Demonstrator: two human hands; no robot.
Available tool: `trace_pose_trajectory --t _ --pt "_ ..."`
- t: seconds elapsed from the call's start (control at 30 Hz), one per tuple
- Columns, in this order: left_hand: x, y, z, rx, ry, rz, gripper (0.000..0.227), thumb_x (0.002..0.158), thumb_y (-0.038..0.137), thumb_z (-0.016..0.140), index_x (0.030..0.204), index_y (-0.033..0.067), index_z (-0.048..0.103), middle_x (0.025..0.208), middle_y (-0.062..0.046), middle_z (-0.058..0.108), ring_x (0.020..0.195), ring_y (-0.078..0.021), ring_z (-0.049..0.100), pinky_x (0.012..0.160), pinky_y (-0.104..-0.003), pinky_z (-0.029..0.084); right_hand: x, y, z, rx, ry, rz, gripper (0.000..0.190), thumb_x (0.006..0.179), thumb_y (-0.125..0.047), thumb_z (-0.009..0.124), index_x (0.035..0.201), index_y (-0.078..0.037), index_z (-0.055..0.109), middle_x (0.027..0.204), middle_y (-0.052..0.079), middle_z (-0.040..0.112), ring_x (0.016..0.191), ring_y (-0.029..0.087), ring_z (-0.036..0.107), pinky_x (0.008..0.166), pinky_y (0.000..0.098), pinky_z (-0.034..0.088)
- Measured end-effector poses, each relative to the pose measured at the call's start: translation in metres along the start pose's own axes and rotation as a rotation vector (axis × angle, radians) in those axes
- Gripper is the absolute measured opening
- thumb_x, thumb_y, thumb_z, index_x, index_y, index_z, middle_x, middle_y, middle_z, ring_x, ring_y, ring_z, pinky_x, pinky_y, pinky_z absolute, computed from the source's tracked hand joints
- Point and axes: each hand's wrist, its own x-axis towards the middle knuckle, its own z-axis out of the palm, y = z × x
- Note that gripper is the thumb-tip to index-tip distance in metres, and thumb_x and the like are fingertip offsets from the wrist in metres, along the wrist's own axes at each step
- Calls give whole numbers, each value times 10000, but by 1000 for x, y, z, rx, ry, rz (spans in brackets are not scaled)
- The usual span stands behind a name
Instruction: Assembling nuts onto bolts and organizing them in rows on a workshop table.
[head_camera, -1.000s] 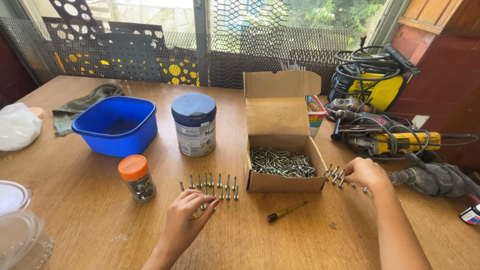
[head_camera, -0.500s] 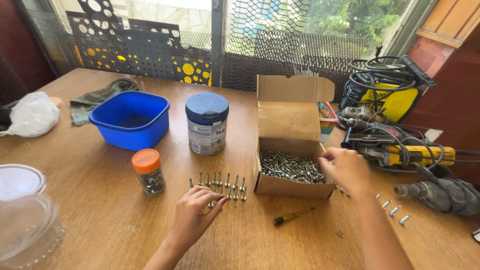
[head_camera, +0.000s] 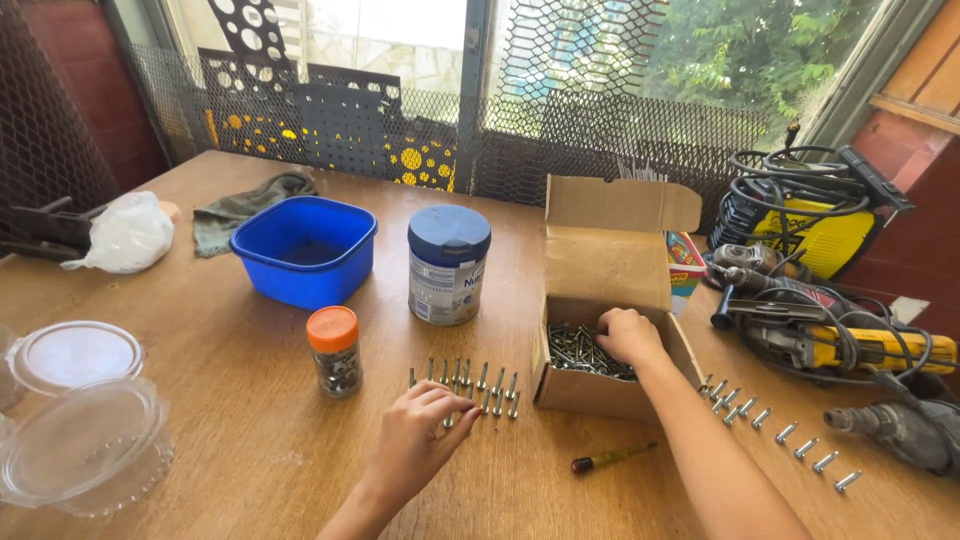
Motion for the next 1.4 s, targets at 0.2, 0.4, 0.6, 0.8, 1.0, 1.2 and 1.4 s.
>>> trace_pose_trajectory --t 0.2,0.4,0.6,0.8,1.0,1.2,1.4 --pt "-3 -1 7 -13 24 12 124 887 252 784 822 146 783 744 46 755 766 -142 667 687 -309 540 2 1 10 -103 7 -27 258 857 -311 731 1107 -280 783 1131 88 742 1057 343 709 882 460 586" --pt "-2 1 5 -26 2 8 133 902 250 769 828 139 777 737 41 745 773 -152 657 713 -310 541 -4 -3 3 -168 27 -28 259 832 -324 746 1084 -276 781 1110 66 747 1035 326 713 872 444 581" --pt "-2 -1 6 -32 17 12 133 893 256 778 837 135 782 752 25 747 766 -150 666 698 -312 544 -34 -7 -9 34 27 31 146 854 -291 716 987 -242 754 1045 63 761 1008 324 711 844 451 571" --pt "-4 -5 6 -10 -10 -18 115 885 271 777 838 166 778 753 33 741 777 -147 668 690 -325 536 -45 -6 -6 60 18 45 273 866 -258 689 1133 -269 745 1132 28 766 1069 303 711 884 450 585" --pt "-3 -6 6 -14 -32 -36 118 884 273 777 857 161 799 782 40 772 799 -137 674 716 -316 540 -59 -11 -20 204 149 27 261 861 -264 680 1098 -245 786 1084 -8 804 1039 242 742 931 428 581" --pt "-3 -6 6 -50 13 -89 88 857 265 799 852 177 807 813 48 778 822 -128 683 722 -300 546 -109 -40 -86 612 234 -117 171 900 -209 721 1016 -189 846 896 -44 830 800 76 723 755 259 549" --pt "6 12 -3 -470 -18 -444 355 750 208 887 1093 140 822 953 -12 855 902 -85 743 767 -244 624 -155 -91 -97 1200 -69 -410 195 831 -51 806 1010 19 836 883 135 845 791 148 759 750 250 618"
